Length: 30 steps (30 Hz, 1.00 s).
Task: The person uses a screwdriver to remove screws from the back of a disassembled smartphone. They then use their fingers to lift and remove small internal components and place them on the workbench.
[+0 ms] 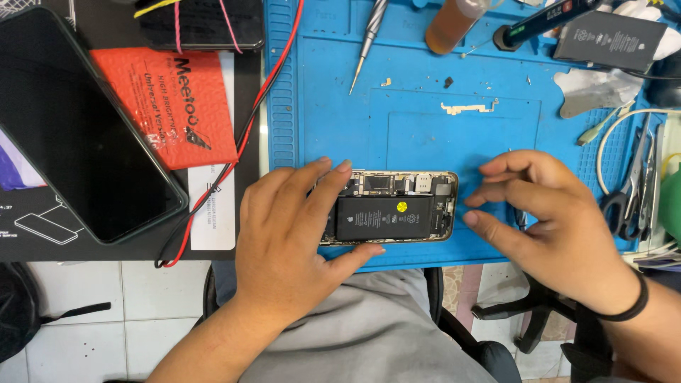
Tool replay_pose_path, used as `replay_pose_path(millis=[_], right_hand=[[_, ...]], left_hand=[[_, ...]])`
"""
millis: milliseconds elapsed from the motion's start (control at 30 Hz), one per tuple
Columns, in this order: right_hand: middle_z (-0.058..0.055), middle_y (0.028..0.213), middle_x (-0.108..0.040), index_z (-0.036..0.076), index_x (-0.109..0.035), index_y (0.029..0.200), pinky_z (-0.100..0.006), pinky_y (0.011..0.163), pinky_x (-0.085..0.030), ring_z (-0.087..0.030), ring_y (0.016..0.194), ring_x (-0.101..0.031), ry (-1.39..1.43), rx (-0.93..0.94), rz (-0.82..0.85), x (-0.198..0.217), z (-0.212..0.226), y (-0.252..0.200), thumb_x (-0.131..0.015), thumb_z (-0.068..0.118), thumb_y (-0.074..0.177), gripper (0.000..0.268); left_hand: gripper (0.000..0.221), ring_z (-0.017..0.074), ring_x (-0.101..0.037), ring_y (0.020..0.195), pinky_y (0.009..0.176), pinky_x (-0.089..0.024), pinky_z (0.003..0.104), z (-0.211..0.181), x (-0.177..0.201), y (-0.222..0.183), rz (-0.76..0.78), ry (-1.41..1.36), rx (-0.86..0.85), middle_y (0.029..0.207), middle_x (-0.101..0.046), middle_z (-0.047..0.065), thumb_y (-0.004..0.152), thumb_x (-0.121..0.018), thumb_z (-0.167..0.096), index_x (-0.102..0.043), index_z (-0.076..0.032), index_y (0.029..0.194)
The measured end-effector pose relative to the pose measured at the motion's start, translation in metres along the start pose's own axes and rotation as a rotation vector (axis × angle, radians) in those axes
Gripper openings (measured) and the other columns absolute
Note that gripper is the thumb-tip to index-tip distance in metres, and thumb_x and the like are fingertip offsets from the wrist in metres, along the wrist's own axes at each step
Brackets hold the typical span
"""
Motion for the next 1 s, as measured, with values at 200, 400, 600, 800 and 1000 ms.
replay_pose_path(millis=[200, 400, 600, 800, 1000], right_hand=[[-0.010, 0.117, -0.065, 0.004, -0.075, 0.102, -0.031, 0.086, -0.053, -0.022, 0.103, -0.067, 0.002, 0.042, -0.178, -0.009, -0.001, -0.017, -0.084, 0.010, 0.077, 0.026], [-0.015, 0.100, -0.068, -0.003, -0.070, 0.107, -0.035, 0.076, -0.054, -0.025, 0.089, -0.070, -0.317, -0.166, -0.307, 0.023, -0.012, -0.043, -0.086, 0.010, 0.081, 0.033], [-0.012, 0.086, -0.071, -0.002, -0.067, 0.109, -0.034, 0.065, -0.054, -0.023, 0.075, -0.071, -0.174, -0.346, -0.226, 0.003, -0.043, -0.062, -0.081, 0.009, 0.081, 0.034], [-0.009, 0.077, -0.062, 0.000, -0.070, 0.103, -0.032, 0.059, -0.047, -0.020, 0.065, -0.061, -0.082, -0.263, -0.259, 0.007, -0.040, -0.073, -0.076, 0.005, 0.080, 0.024], [-0.006, 0.069, -0.058, 0.001, -0.073, 0.099, -0.032, 0.052, -0.041, -0.017, 0.054, -0.053, -0.108, -0.283, -0.219, 0.018, -0.024, -0.088, -0.074, 0.006, 0.078, 0.021]], left_hand=[[0.085, 0.0349, -0.053, 0.123, 0.104, -0.041, 0.047, 0.000, 0.000, -0.001, -0.007, 0.013, -0.009, 0.135, -0.060, 0.011, 0.067, -0.093, -0.045, -0.060, -0.008, 0.135], [0.086, 0.0362, -0.053, 0.121, 0.103, -0.040, 0.048, -0.002, -0.001, -0.001, 0.000, 0.027, -0.023, 0.134, -0.060, 0.013, 0.066, -0.093, -0.045, -0.060, -0.005, 0.135], [0.086, 0.0364, -0.054, 0.119, 0.103, -0.042, 0.047, -0.004, -0.003, 0.001, -0.002, 0.071, -0.024, 0.133, -0.061, 0.014, 0.064, -0.094, -0.044, -0.060, -0.003, 0.131], [0.087, 0.0377, -0.052, 0.120, 0.105, -0.041, 0.049, -0.005, -0.003, 0.002, 0.014, 0.075, -0.029, 0.134, -0.059, 0.015, 0.064, -0.094, -0.045, -0.061, -0.001, 0.131], [0.079, 0.0407, -0.046, 0.126, 0.107, -0.040, 0.052, -0.012, -0.002, 0.006, 0.058, 0.079, 0.000, 0.137, -0.054, 0.018, 0.063, -0.094, -0.047, -0.068, -0.007, 0.126]])
Point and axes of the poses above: each hand's wrist, its own y-axis towards the middle knuckle, its own x-axis out of the back of the hand, z = x × y, the point moved 7 cm from there along y, towards the middle knuckle
